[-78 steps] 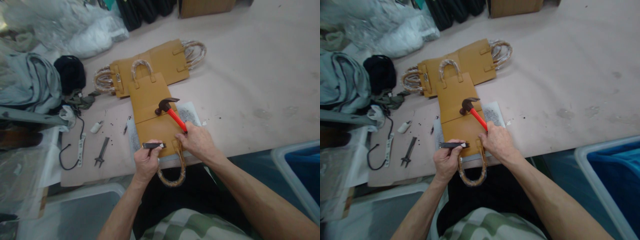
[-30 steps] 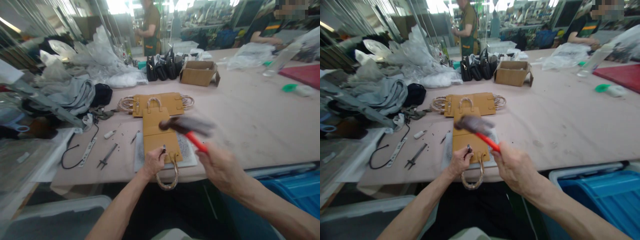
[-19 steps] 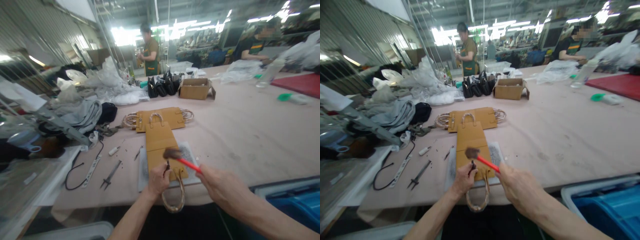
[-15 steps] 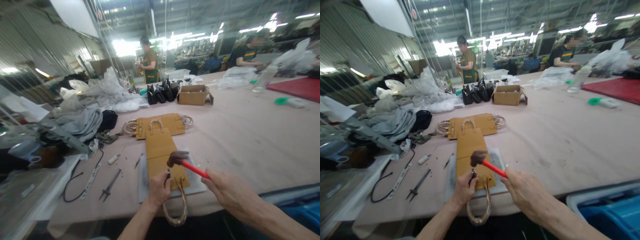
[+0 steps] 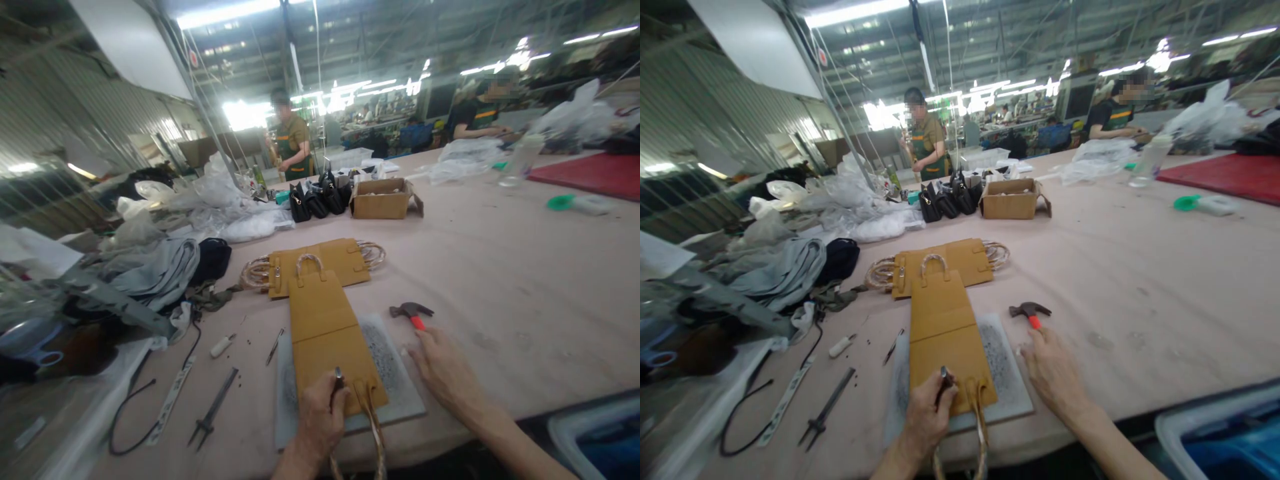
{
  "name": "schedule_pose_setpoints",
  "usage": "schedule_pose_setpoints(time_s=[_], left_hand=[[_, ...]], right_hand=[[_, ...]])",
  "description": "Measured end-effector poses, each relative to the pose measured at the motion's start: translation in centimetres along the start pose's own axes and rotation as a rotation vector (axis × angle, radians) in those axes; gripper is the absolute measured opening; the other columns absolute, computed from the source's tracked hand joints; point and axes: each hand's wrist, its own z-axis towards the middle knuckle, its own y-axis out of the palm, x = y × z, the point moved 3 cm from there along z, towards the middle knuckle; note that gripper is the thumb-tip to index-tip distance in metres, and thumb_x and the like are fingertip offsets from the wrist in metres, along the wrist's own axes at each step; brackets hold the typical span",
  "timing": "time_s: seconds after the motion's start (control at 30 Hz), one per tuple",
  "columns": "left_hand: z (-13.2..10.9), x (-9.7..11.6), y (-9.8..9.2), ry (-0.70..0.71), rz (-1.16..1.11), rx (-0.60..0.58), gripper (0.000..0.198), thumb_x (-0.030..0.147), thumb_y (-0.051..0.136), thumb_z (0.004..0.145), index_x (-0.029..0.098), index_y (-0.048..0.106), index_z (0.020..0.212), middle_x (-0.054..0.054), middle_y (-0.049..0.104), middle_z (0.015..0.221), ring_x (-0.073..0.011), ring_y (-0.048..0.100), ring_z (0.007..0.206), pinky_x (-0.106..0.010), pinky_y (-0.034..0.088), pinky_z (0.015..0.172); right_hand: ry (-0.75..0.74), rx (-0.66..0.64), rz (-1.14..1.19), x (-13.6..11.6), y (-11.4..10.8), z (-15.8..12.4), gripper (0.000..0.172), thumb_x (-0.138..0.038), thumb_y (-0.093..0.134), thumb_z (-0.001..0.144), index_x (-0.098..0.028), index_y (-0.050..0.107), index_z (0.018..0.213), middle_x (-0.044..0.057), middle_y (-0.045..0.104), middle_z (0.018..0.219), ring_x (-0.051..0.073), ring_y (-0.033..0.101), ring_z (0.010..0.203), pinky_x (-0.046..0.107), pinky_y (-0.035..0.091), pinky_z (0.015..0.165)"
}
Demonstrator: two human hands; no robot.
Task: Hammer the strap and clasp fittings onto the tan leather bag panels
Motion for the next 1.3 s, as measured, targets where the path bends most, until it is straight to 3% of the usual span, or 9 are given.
schedule_pose_setpoints(time_s=[0.17, 0.3, 0.37, 0.47, 0.57, 0.73, 0.87, 1.07, 1.3], left_hand=[[0.0, 0.3, -0.3, 0.024, 0.024, -0.007, 0.014, 0.019, 0.05, 0.094, 0.025, 0.063, 0.095, -0.005, 0.072, 0.078, -0.0195, 0.071, 0.068, -0.028, 0.056, 0.064], [-0.1, 1.2, -0.4, 0.121, -0.013, -0.118, 0.02, 0.02, 0.046, 0.095, 0.024, 0.064, 0.089, -0.005, 0.069, 0.073, -0.0192, 0.069, 0.068, -0.028, 0.055, 0.064], [0.2, 0.8, -0.4, -0.037, -0.107, -0.073, 0.018, 0.024, 0.049, 0.095, 0.023, 0.065, 0.089, -0.006, 0.071, 0.076, -0.0193, 0.07, 0.07, -0.029, 0.057, 0.067], [0.7, -1.1, -1.2, -0.424, -0.367, 0.159, 0.019, 0.035, 0.055, 0.094, 0.019, 0.065, 0.094, -0.007, 0.075, 0.083, -0.0205, 0.073, 0.076, -0.031, 0.061, 0.073], [1.2, -3.3, -3.6, -0.606, -0.484, 0.31, 0.026, 0.042, 0.06, 0.09, 0.017, 0.064, 0.098, -0.007, 0.075, 0.086, -0.0221, 0.074, 0.08, -0.034, 0.062, 0.078], [1.6, -6.6, -9.8, -0.72, 0.065, 0.129, 0.023, 0.036, 0.055, 0.09, 0.016, 0.068, 0.087, -0.009, 0.075, 0.078, -0.0249, 0.072, 0.074, -0.033, 0.054, 0.067], [1.4, -8.0, -12.8, -0.802, 0.642, -0.143, 0.022, 0.026, 0.054, 0.092, 0.014, 0.072, 0.093, -0.018, 0.077, 0.093, -0.0308, 0.074, 0.092, -0.035, 0.051, 0.077], [0.7, -6.9, -12.9, -0.795, 0.951, -0.369, 0.032, 0.025, 0.045, 0.097, 0.008, 0.071, 0.108, -0.023, 0.073, 0.11, -0.0358, 0.072, 0.105, -0.04, 0.053, 0.083], [-1.1, -5.6, -12.0, -0.567, 0.972, -0.207, 0.028, 0.026, 0.047, 0.098, 0.013, 0.069, 0.11, -0.017, 0.07, 0.114, -0.0324, 0.069, 0.103, -0.041, 0.056, 0.082]], right_hand=[[-0.27, -0.092, 0.155, -8.4, 2.5, -1.8, 0.038, -0.024, 0.054, 0.093, -0.019, 0.063, 0.13, 0.014, 0.064, 0.136, 0.031, 0.058, 0.126, 0.049, 0.048, 0.106], [-0.336, -0.096, 0.123, -10.0, 4.4, -3.1, 0.045, -0.022, 0.054, 0.092, -0.02, 0.06, 0.137, 0.013, 0.06, 0.144, 0.034, 0.05, 0.135, 0.057, 0.038, 0.114], [-0.358, -0.081, 0.135, -9.5, 4.9, -3.1, 0.044, -0.026, 0.052, 0.095, -0.02, 0.06, 0.138, 0.013, 0.06, 0.144, 0.033, 0.05, 0.134, 0.055, 0.038, 0.113], [-0.368, -0.066, 0.158, -8.9, 5.1, -2.7, 0.044, -0.029, 0.052, 0.095, -0.021, 0.061, 0.137, 0.012, 0.061, 0.142, 0.032, 0.052, 0.132, 0.054, 0.038, 0.112], [-0.357, -0.051, 0.163, -8.8, 5.1, -2.6, 0.043, -0.029, 0.052, 0.095, -0.021, 0.062, 0.136, 0.012, 0.061, 0.141, 0.032, 0.052, 0.131, 0.054, 0.039, 0.111], [-0.348, -0.049, 0.199, -8.9, 5.2, -2.8, 0.042, -0.034, 0.051, 0.097, -0.022, 0.063, 0.135, 0.012, 0.062, 0.14, 0.032, 0.053, 0.13, 0.054, 0.039, 0.111], [-0.295, -0.082, 0.316, -8.5, 5.3, -2.5, 0.04, -0.036, 0.05, 0.099, -0.021, 0.064, 0.133, 0.013, 0.062, 0.14, 0.032, 0.052, 0.131, 0.056, 0.038, 0.113], [-0.064, 0.027, 0.854, -6.4, 4.8, -2.5, 0.033, -0.034, 0.046, 0.1, -0.021, 0.067, 0.121, 0.012, 0.069, 0.126, 0.026, 0.061, 0.12, 0.048, 0.047, 0.107], [0.091, 0.016, 0.933, -4.9, 4.5, -3.3, 0.029, -0.025, 0.048, 0.097, -0.022, 0.065, 0.12, 0.008, 0.069, 0.12, 0.022, 0.065, 0.113, 0.041, 0.053, 0.101]])
